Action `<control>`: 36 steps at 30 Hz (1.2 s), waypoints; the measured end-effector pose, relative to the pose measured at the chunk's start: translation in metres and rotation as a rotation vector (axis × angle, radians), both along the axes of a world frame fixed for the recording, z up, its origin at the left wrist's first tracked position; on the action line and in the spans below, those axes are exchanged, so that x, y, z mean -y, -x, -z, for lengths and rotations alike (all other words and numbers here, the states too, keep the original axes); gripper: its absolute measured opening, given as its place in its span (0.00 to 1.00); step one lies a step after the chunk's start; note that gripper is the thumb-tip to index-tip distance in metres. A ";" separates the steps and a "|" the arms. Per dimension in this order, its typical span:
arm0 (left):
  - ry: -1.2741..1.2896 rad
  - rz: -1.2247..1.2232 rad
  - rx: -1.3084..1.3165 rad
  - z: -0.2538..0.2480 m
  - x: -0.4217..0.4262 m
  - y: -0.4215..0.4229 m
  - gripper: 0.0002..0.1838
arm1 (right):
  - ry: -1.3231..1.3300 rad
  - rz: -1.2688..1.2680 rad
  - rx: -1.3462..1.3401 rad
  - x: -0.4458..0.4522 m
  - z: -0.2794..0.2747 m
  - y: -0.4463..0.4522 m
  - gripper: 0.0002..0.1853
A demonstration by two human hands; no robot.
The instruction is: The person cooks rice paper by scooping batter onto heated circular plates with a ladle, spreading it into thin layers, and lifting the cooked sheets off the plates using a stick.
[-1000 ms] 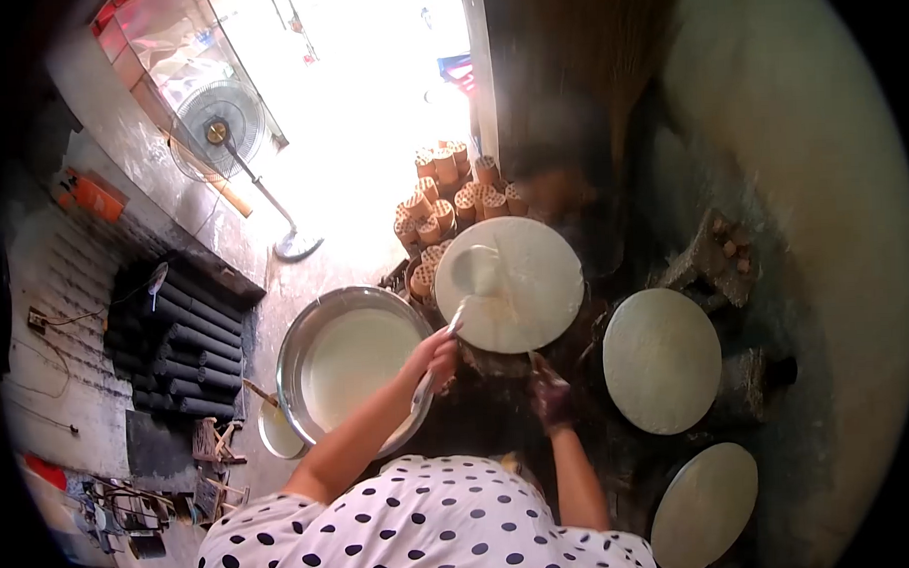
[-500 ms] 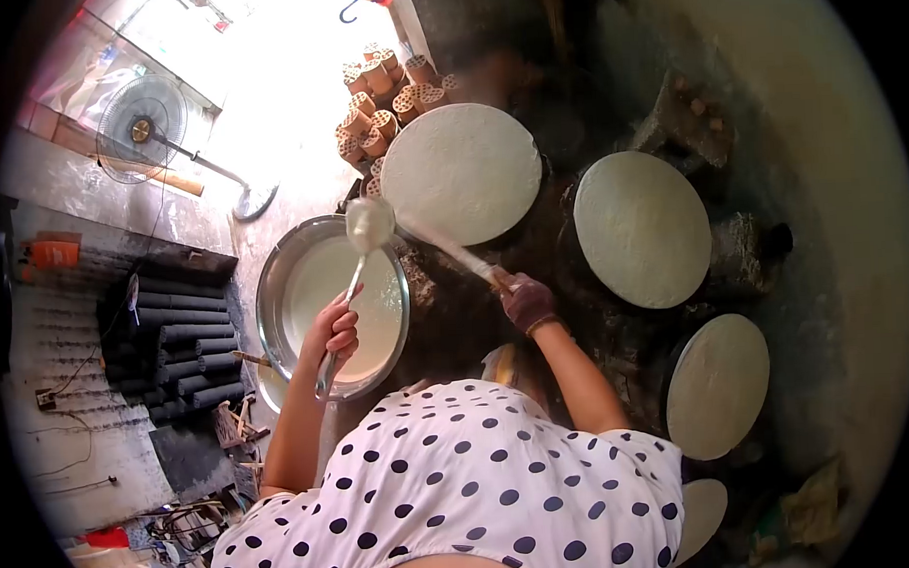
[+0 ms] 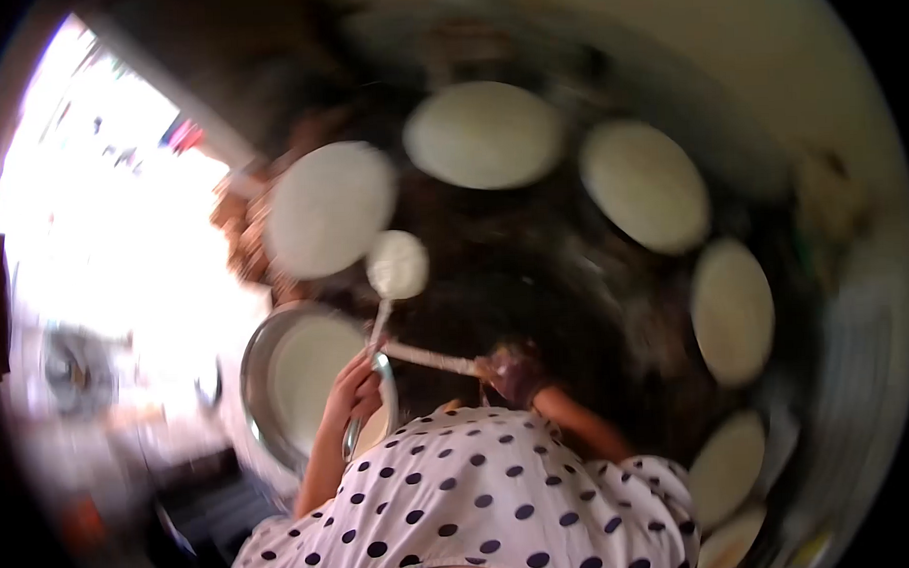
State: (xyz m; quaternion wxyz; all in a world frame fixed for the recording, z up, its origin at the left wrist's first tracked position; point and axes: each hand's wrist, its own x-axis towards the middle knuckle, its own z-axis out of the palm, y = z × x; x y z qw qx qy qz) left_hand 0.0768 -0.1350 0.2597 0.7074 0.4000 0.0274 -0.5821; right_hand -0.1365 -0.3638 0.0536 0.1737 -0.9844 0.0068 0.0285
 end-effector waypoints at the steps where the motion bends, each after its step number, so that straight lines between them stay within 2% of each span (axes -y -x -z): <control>1: 0.086 0.031 -0.020 0.006 0.006 0.015 0.24 | -0.365 0.383 -0.012 -0.005 0.032 0.027 0.20; 2: 0.167 0.045 -0.049 0.011 0.016 0.026 0.23 | -0.758 0.772 0.141 -0.009 0.064 0.055 0.22; 3: 0.049 0.127 -0.057 0.023 0.041 0.015 0.23 | -0.766 0.905 0.156 -0.019 0.065 0.072 0.22; 4: -0.023 0.193 -0.044 0.023 0.058 0.030 0.22 | -0.668 1.036 0.129 -0.018 0.031 0.109 0.21; 6: 0.038 0.336 -0.136 0.038 0.104 0.050 0.22 | -0.498 1.269 0.081 0.005 -0.013 0.168 0.21; 7: 0.063 0.407 0.042 0.026 0.120 0.072 0.23 | -0.483 1.349 0.120 0.013 -0.012 0.200 0.21; 8: 0.095 0.465 0.223 0.009 0.131 0.092 0.23 | -0.439 1.413 0.028 0.019 -0.006 0.230 0.22; 9: 0.076 0.522 0.528 0.001 0.141 0.116 0.24 | -0.439 1.465 -0.042 0.022 0.000 0.228 0.23; 10: 0.042 0.574 0.495 0.013 0.165 0.073 0.24 | -0.440 1.513 -0.114 0.023 0.004 0.224 0.24; 12: 0.026 0.769 0.695 0.001 0.198 0.098 0.23 | -0.260 1.707 -0.186 0.021 -0.008 0.259 0.27; 14: 0.009 0.843 0.603 0.010 0.240 0.110 0.23 | -0.298 1.910 -0.201 0.013 -0.025 0.275 0.27; 16: -0.171 0.905 0.221 -0.005 0.279 0.132 0.23 | -0.335 2.100 -0.222 0.007 -0.027 0.304 0.27; 17: -0.105 1.002 0.262 0.028 0.287 0.184 0.23 | -0.183 2.051 -0.328 0.008 0.029 0.371 0.26; 18: -0.098 1.043 0.267 0.029 0.286 0.204 0.23 | -0.027 1.992 -0.440 0.008 0.044 0.406 0.25; 20: 0.132 1.046 0.049 0.017 0.293 0.253 0.23 | 0.236 2.251 -0.096 0.011 0.037 0.485 0.21; 22: 0.068 1.051 -0.020 0.025 0.312 0.298 0.24 | 0.219 2.439 0.065 0.008 0.025 0.565 0.17; 24: -0.230 0.993 -0.223 0.024 0.358 0.332 0.24 | 0.382 2.485 -0.022 0.027 0.062 0.655 0.16; 25: -0.246 0.971 -0.321 0.012 0.367 0.352 0.24 | 0.296 2.633 -0.001 0.036 0.032 0.683 0.18; 26: -0.256 0.979 -0.312 0.004 0.370 0.363 0.24 | 0.198 2.778 0.022 0.047 0.002 0.703 0.21; 28: 0.056 1.135 0.200 -0.009 0.368 0.377 0.24 | -0.012 2.770 -0.069 0.056 0.025 0.783 0.24; 29: 0.030 1.151 0.522 -0.011 0.368 0.386 0.24 | -0.083 2.727 -0.148 0.064 0.021 0.801 0.25; 30: 0.001 1.150 0.530 -0.011 0.370 0.397 0.24 | -0.156 2.673 -0.226 0.073 0.017 0.814 0.26; 32: -0.129 1.143 0.456 -0.015 0.396 0.429 0.24 | -0.475 2.689 0.008 0.102 0.044 0.848 0.27; 33: -0.129 1.196 0.352 -0.004 0.408 0.433 0.24 | -0.305 2.587 -0.105 0.102 0.037 0.848 0.27; 34: -0.138 1.210 0.358 0.004 0.414 0.442 0.24 | -0.323 2.599 -0.108 0.101 0.033 0.848 0.27; 36: -0.215 1.180 0.050 0.016 0.419 0.454 0.24 | -0.337 2.488 0.068 0.098 0.030 0.847 0.21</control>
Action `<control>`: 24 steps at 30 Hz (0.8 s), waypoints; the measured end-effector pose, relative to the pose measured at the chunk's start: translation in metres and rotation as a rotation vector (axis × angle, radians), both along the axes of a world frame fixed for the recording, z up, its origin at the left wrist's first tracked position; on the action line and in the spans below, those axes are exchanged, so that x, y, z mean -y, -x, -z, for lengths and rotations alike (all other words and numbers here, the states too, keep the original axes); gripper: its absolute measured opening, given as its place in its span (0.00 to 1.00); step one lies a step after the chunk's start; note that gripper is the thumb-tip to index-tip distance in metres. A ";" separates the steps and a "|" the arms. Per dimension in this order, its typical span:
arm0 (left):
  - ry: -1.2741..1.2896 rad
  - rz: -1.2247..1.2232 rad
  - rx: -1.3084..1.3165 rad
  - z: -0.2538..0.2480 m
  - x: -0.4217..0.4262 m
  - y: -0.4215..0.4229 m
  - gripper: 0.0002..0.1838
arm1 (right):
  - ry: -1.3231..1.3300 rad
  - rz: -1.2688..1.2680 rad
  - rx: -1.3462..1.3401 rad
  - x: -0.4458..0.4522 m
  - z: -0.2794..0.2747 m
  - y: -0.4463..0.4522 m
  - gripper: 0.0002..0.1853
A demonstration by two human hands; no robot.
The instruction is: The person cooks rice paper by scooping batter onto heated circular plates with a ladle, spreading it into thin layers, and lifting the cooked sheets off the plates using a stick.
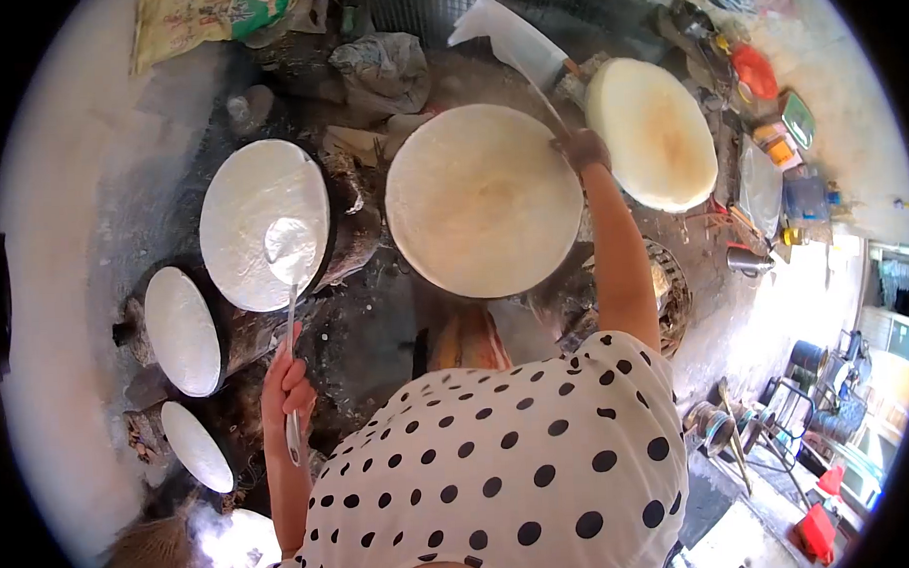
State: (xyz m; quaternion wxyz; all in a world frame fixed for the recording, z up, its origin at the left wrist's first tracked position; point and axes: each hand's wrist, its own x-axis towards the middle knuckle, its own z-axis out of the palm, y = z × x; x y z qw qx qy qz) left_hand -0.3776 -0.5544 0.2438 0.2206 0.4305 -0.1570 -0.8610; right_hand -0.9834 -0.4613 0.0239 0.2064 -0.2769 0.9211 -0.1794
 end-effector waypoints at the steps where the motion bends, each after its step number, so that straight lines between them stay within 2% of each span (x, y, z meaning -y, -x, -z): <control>1: -0.008 0.015 0.004 0.003 0.000 0.005 0.24 | -0.092 0.006 0.045 -0.002 0.001 0.002 0.22; 2: -0.048 0.011 -0.028 0.005 0.009 0.008 0.24 | -0.094 0.013 0.052 0.005 0.003 0.002 0.22; 3: -0.090 0.011 -0.062 0.006 0.009 0.010 0.24 | -0.081 -0.137 -0.026 0.003 -0.011 -0.003 0.23; 6: -0.130 0.020 -0.146 0.013 0.011 0.012 0.24 | -0.092 -0.118 -0.073 0.000 -0.029 -0.021 0.24; 8: -0.130 0.027 -0.168 0.011 0.012 0.016 0.24 | 0.056 -0.086 -0.086 -0.007 -0.053 -0.037 0.23; 12: -0.071 0.091 -0.162 0.010 0.015 0.017 0.23 | 0.148 -0.001 -0.092 -0.018 -0.057 -0.047 0.22; 18: -0.115 0.076 -0.208 0.001 0.018 0.008 0.22 | 0.275 -0.059 -0.253 -0.026 -0.132 -0.105 0.18; 22: -0.166 -0.024 -0.208 -0.028 0.025 0.013 0.25 | 0.317 -0.150 -0.365 -0.030 -0.183 -0.105 0.15; 24: 0.342 0.251 0.129 -0.051 0.018 0.009 0.24 | 0.389 0.058 -0.040 -0.034 -0.218 -0.092 0.14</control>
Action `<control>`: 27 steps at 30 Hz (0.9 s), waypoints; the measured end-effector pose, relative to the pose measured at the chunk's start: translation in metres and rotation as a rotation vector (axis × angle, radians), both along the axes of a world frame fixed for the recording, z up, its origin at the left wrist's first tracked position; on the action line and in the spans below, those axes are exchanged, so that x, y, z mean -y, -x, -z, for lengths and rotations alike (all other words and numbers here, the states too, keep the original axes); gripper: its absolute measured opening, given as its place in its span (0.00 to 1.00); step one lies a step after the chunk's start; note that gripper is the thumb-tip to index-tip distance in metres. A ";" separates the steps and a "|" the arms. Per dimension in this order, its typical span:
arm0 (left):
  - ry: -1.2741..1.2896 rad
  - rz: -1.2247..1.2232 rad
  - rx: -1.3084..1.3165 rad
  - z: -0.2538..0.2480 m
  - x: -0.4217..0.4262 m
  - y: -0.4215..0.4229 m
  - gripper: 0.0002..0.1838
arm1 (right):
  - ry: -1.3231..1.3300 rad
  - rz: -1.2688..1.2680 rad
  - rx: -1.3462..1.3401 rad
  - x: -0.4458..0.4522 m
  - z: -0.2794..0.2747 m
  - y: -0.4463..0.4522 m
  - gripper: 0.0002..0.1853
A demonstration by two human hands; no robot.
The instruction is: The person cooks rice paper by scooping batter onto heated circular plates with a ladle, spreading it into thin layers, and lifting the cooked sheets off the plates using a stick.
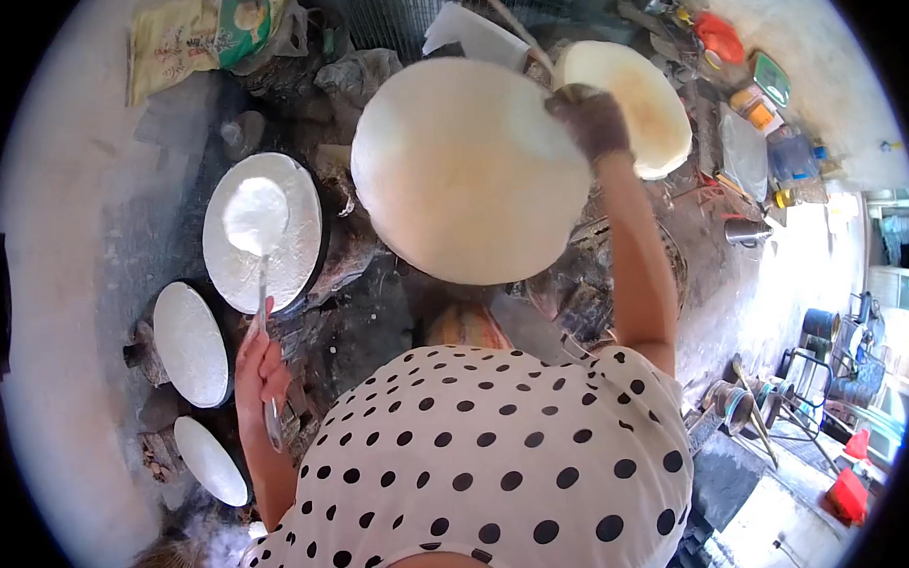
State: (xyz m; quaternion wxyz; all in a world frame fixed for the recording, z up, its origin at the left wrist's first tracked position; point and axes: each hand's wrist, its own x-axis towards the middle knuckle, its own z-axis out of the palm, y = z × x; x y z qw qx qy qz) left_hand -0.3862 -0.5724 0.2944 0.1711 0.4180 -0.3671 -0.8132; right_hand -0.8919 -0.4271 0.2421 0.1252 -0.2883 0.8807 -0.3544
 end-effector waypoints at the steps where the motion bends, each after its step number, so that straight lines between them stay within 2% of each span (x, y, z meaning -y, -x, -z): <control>1: 0.207 0.085 0.186 -0.011 -0.004 0.007 0.23 | -0.031 0.022 0.005 -0.008 0.005 0.032 0.12; 2: 0.211 0.090 0.178 -0.010 -0.001 0.014 0.23 | -0.062 0.043 0.010 -0.017 0.010 0.062 0.11; 4: 0.128 0.209 0.175 -0.002 0.014 0.039 0.22 | -0.077 -0.231 -0.536 -0.048 0.024 0.168 0.16; 5: -0.002 0.197 0.099 0.007 0.023 0.053 0.20 | -0.071 -0.302 -0.839 -0.063 0.031 0.220 0.19; 6: 0.004 0.208 0.086 0.015 0.025 0.061 0.20 | -0.129 0.155 -0.578 -0.061 -0.053 0.153 0.20; 7: -0.196 0.150 -0.022 0.025 0.030 0.074 0.20 | -0.200 0.187 -0.643 -0.065 -0.103 0.123 0.18; 8: -0.400 0.097 -0.121 0.035 0.033 0.087 0.19 | -0.096 0.032 -0.892 -0.081 -0.103 0.157 0.17; 9: -0.418 0.164 -0.187 0.042 0.033 0.096 0.19 | -0.276 -0.001 -0.986 -0.081 -0.129 0.130 0.15; 10: -0.419 0.193 -0.188 0.044 0.031 0.103 0.19 | -0.569 0.001 -1.248 -0.085 -0.129 0.125 0.13; 11: -0.399 0.230 -0.206 0.043 0.026 0.112 0.21 | -0.841 0.014 -1.532 -0.089 -0.129 0.120 0.12; 12: -0.378 0.260 -0.225 0.042 0.022 0.121 0.23 | -1.244 0.062 -1.973 -0.093 -0.102 0.128 0.11; 14: -0.376 0.268 -0.216 0.040 0.014 0.130 0.23 | -0.296 -0.234 -1.221 -0.097 -0.062 0.114 0.11; 15: -0.398 0.265 -0.196 0.041 0.012 0.136 0.23 | -0.485 -0.078 -1.167 -0.098 -0.019 0.116 0.09; 16: -0.417 0.260 -0.175 0.042 0.010 0.140 0.23 | -0.309 -0.074 -1.071 -0.099 0.008 0.109 0.09; 17: -0.426 0.260 -0.169 0.042 0.008 0.144 0.23 | -0.487 -0.012 -1.016 -0.101 0.039 0.104 0.09; 18: -0.419 0.259 -0.163 0.043 0.007 0.147 0.23 | -0.413 0.016 -0.952 -0.104 0.069 0.102 0.09; 21: -0.437 0.230 -0.097 0.041 0.002 0.152 0.22 | -0.485 0.053 -0.716 -0.103 0.156 0.097 0.11; 24: -0.463 0.219 -0.081 0.036 0.000 0.157 0.22 | -0.419 0.111 -0.467 -0.082 0.182 0.080 0.10; 27: -0.473 0.232 -0.062 0.033 0.003 0.161 0.23 | -0.387 0.176 -0.367 -0.061 0.190 0.079 0.11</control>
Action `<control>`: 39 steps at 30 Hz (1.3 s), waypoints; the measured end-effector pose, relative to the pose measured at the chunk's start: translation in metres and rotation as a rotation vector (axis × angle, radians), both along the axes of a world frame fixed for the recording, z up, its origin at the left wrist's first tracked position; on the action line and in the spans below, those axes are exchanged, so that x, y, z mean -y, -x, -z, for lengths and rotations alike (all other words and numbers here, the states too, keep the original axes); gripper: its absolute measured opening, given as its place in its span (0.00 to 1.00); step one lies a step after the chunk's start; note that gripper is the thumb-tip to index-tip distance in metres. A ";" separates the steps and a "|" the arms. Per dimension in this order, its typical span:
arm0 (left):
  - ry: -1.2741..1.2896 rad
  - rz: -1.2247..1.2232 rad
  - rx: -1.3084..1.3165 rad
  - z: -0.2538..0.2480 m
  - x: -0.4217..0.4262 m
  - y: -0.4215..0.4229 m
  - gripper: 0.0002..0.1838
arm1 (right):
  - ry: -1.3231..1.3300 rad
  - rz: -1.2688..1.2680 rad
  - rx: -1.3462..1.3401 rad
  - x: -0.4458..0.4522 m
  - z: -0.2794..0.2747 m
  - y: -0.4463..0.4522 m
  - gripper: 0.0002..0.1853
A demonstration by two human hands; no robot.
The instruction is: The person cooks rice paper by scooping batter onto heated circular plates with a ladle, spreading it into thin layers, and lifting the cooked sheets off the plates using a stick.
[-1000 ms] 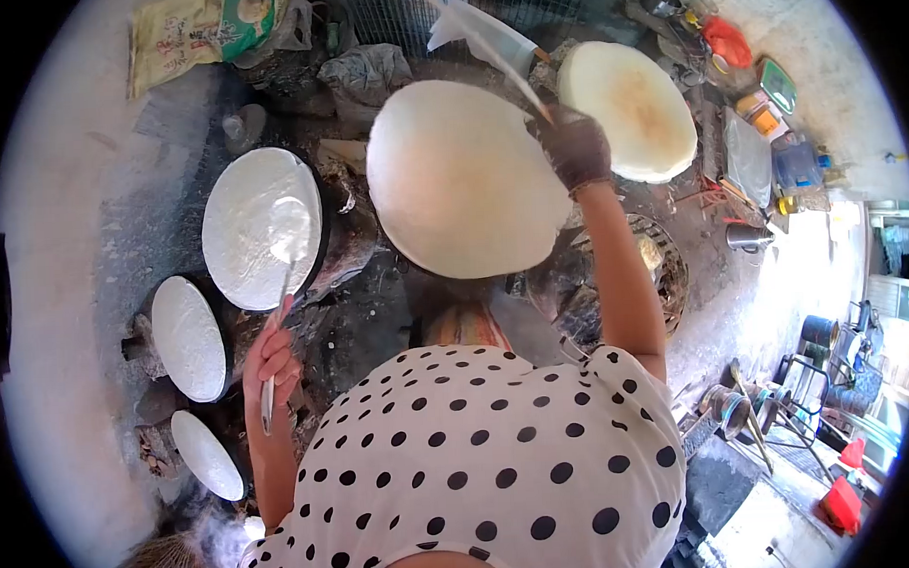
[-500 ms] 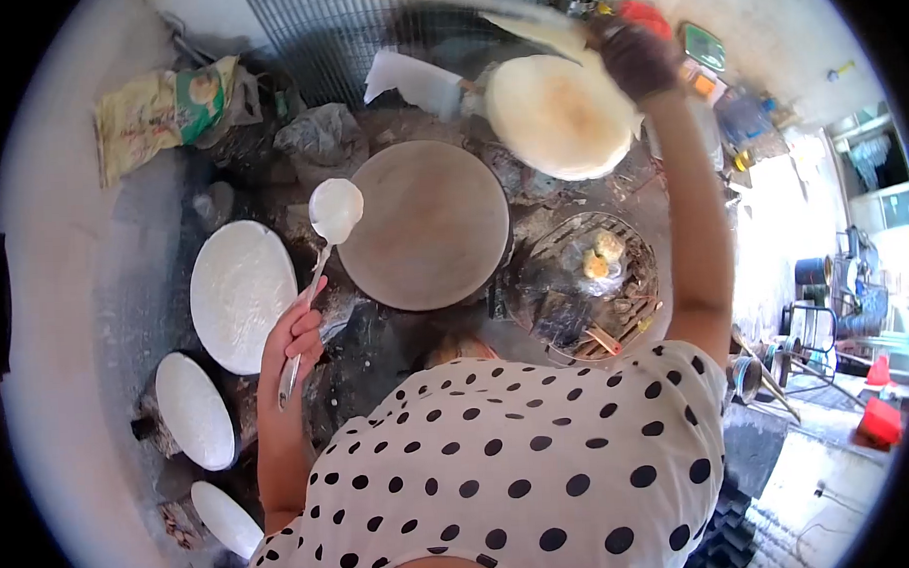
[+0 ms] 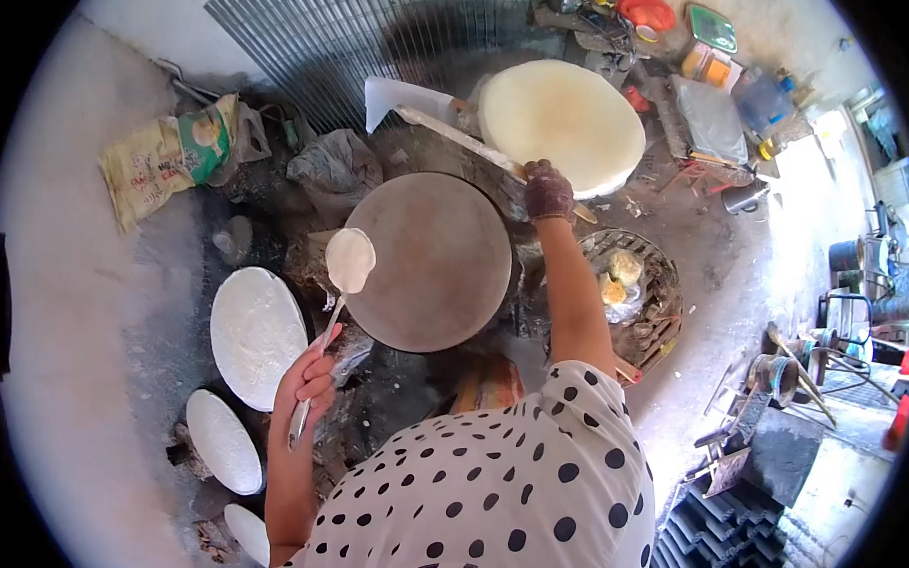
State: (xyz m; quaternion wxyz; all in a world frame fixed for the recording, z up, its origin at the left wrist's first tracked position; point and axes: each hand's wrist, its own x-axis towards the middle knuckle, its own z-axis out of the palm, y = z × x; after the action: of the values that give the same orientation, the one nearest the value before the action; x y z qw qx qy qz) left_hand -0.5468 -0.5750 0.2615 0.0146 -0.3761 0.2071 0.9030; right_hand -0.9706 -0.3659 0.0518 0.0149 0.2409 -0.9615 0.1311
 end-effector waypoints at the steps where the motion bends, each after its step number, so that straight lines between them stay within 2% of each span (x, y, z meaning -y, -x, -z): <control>1: -0.014 0.010 -0.012 -0.001 0.002 0.001 0.23 | 0.012 0.010 -0.002 0.006 0.000 -0.002 0.11; 4: -0.002 0.038 -0.011 -0.013 0.006 0.012 0.23 | 0.414 0.038 -0.010 0.008 -0.006 -0.020 0.14; 5: -0.024 0.019 -0.006 -0.020 0.008 0.017 0.23 | 0.304 0.044 0.031 -0.002 -0.013 -0.036 0.16; 7: 0.064 0.067 -0.023 -0.054 0.008 0.022 0.23 | 0.267 -0.127 -0.001 -0.028 0.006 -0.064 0.19; 8: 0.408 0.278 0.030 -0.079 0.004 0.026 0.23 | 0.423 -0.060 0.192 -0.047 0.003 -0.083 0.19; 9: 0.754 0.482 0.095 -0.094 0.002 0.028 0.22 | 0.428 -0.078 0.229 -0.071 -0.005 -0.105 0.20; 11: 0.985 0.642 0.040 -0.101 0.001 0.038 0.22 | 0.441 -0.087 0.241 -0.110 -0.046 -0.155 0.21; 12: 0.940 0.631 -0.022 -0.092 0.002 0.049 0.23 | 0.448 -0.078 0.215 -0.126 -0.076 -0.182 0.23; 13: 0.895 0.628 -0.090 -0.072 0.005 0.063 0.24 | 0.604 0.046 0.285 -0.133 -0.105 -0.209 0.23; 17: 0.634 0.651 -0.114 0.017 0.011 0.115 0.22 | 0.654 0.066 0.303 -0.163 -0.124 -0.267 0.25; 19: 0.636 0.690 -0.111 0.047 -0.002 0.129 0.22 | 0.245 0.078 0.232 -0.151 -0.151 -0.290 0.23; 22: 0.670 0.718 -0.087 0.092 -0.020 0.137 0.21 | 0.176 0.055 0.156 -0.153 -0.098 -0.302 0.21; 25: 0.729 0.696 -0.099 0.114 -0.022 0.143 0.24 | 0.090 0.093 0.171 -0.135 -0.090 -0.308 0.21; 27: 1.072 0.747 -0.059 0.117 -0.024 0.140 0.25 | 0.141 0.180 0.187 -0.118 -0.063 -0.310 0.21; 28: 1.226 0.774 -0.055 0.133 -0.017 0.145 0.26 | 0.221 0.187 0.166 -0.115 -0.034 -0.308 0.21; 29: 1.230 0.760 -0.052 0.157 -0.010 0.144 0.26 | 0.223 0.175 0.162 -0.113 -0.027 -0.315 0.21; 30: 1.674 0.643 -0.145 0.180 0.001 0.148 0.26 | 0.297 0.179 0.188 -0.113 -0.022 -0.324 0.21; 31: 2.108 0.490 -0.228 0.190 0.011 0.151 0.26 | 0.528 0.217 0.249 -0.110 -0.013 -0.331 0.21; 32: 2.108 0.470 -0.207 0.183 0.016 0.149 0.26 | 0.766 0.247 0.297 -0.106 -0.004 -0.338 0.22; 33: 2.054 0.566 -0.096 0.169 0.018 0.144 0.26 | 0.759 0.228 0.305 -0.097 0.015 -0.334 0.22; 34: 1.991 0.668 0.011 0.155 0.020 0.137 0.26 | 0.597 0.203 0.226 -0.087 0.036 -0.330 0.21; 35: 1.986 0.664 0.022 0.146 0.025 0.131 0.26 | 0.439 0.178 0.141 -0.075 0.047 -0.325 0.21; 36: 1.941 0.721 0.147 0.136 0.032 0.126 0.26 | 0.581 0.436 0.551 -0.037 -0.001 -0.323 0.20; 37: 1.892 0.771 0.264 0.123 0.038 0.122 0.25 | 0.577 0.430 0.545 -0.025 0.021 -0.310 0.20; 38: 1.891 0.758 0.263 0.104 0.041 0.113 0.25 | 0.832 0.347 0.646 -0.012 0.062 -0.297 0.22; 39: 1.903 0.633 0.305 0.081 0.043 0.099 0.25 | 1.089 0.260 0.745 -0.005 0.083 -0.292 0.24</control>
State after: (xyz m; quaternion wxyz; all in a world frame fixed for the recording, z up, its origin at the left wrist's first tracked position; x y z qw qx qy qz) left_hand -0.6454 -0.6177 0.1801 -0.0263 -0.2707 0.9265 0.2600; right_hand -0.6788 -0.3609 -0.0317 -0.1830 0.0198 -0.7204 0.6687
